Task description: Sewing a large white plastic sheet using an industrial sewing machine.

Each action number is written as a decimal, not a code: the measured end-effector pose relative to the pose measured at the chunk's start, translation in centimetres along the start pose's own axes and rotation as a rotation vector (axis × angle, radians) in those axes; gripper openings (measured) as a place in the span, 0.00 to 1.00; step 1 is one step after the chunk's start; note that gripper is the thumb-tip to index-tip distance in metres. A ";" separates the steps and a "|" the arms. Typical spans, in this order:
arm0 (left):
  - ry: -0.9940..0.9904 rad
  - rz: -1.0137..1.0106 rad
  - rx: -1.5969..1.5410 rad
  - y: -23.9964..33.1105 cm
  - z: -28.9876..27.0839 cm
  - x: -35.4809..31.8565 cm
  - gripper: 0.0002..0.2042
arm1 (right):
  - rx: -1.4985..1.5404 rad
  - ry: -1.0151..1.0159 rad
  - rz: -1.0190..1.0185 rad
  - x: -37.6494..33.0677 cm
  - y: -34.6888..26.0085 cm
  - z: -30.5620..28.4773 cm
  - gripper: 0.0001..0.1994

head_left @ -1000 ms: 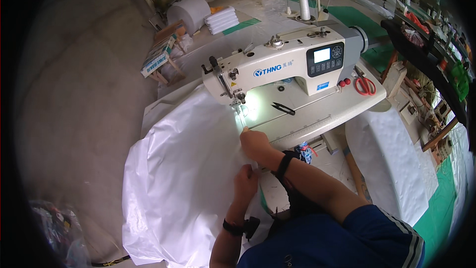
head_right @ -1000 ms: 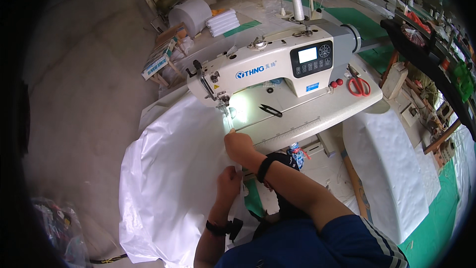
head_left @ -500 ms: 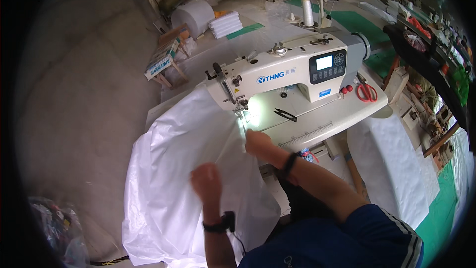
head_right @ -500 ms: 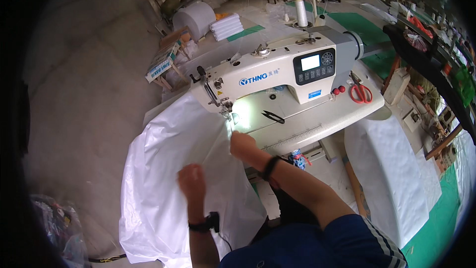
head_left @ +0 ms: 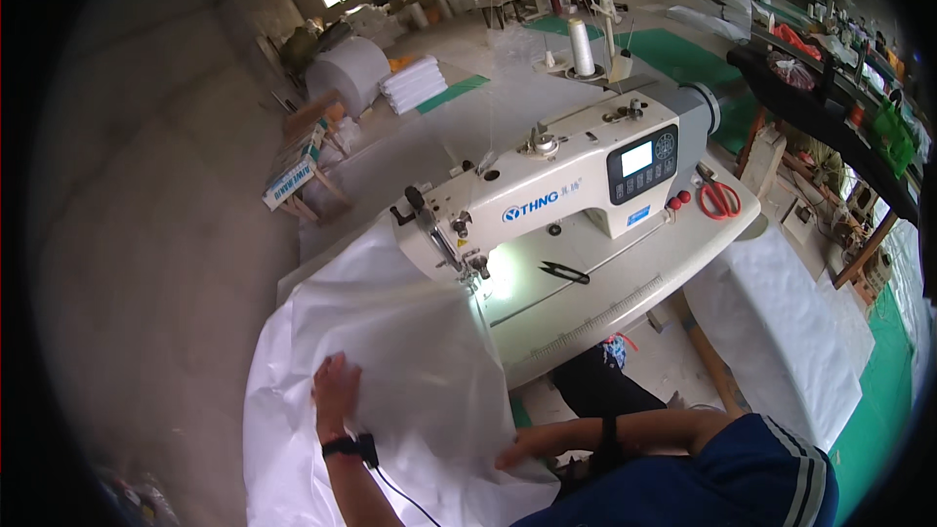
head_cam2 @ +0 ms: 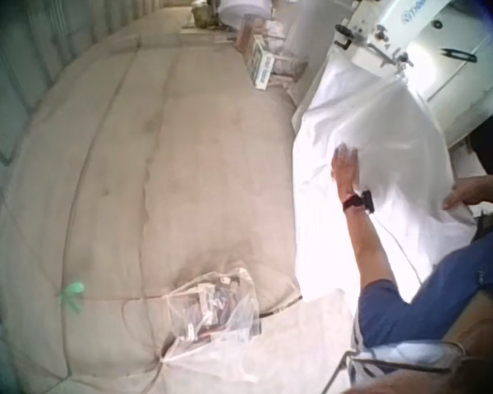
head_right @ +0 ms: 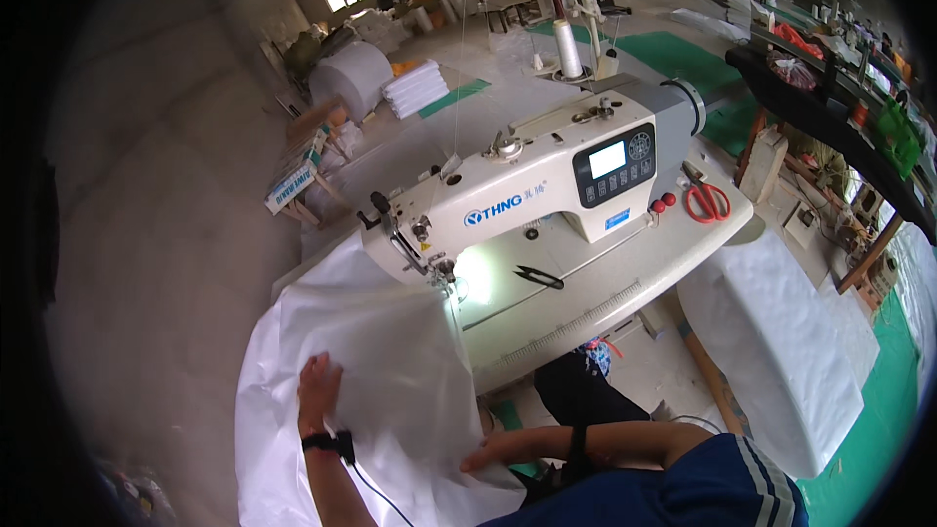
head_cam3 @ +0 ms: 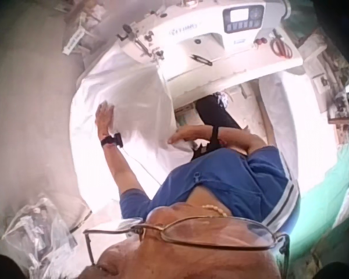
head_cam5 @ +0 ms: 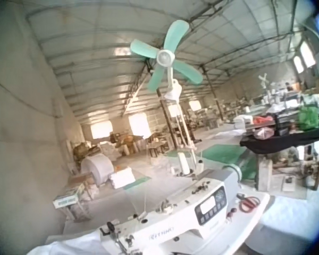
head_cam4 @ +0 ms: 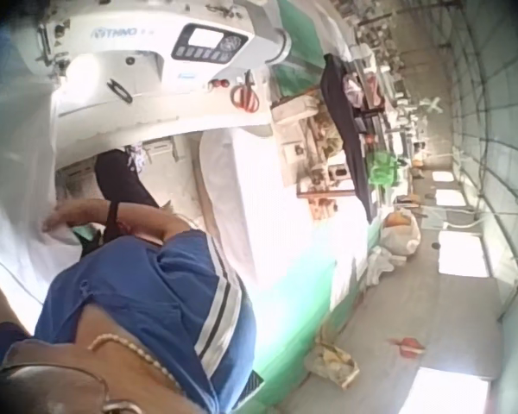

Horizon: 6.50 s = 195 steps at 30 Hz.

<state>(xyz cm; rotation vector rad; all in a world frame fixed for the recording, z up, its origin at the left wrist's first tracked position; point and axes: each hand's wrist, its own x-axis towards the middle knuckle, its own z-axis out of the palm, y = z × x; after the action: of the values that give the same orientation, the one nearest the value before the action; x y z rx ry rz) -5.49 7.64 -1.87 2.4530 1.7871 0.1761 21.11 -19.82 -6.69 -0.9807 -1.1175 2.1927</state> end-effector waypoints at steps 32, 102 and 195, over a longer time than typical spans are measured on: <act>0.163 -0.057 -0.609 13.9 -0.3 -32.2 0.07 | -1.056 1.261 -0.678 -4.9 6.4 1.4 0.20; -0.073 0.291 -0.484 20.9 0.9 -29.7 0.05 | -1.495 1.152 -0.030 2.1 -5.6 -2.5 0.26; 0.347 -0.052 -0.475 13.4 1.6 -27.7 0.17 | -0.208 0.667 -0.167 -7.3 4.2 1.7 0.10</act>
<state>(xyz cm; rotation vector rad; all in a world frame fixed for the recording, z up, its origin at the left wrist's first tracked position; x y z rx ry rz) -1.07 -22.86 -2.40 2.1229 1.6703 0.9525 23.92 -27.94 -6.79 -1.4985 -1.0532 1.4549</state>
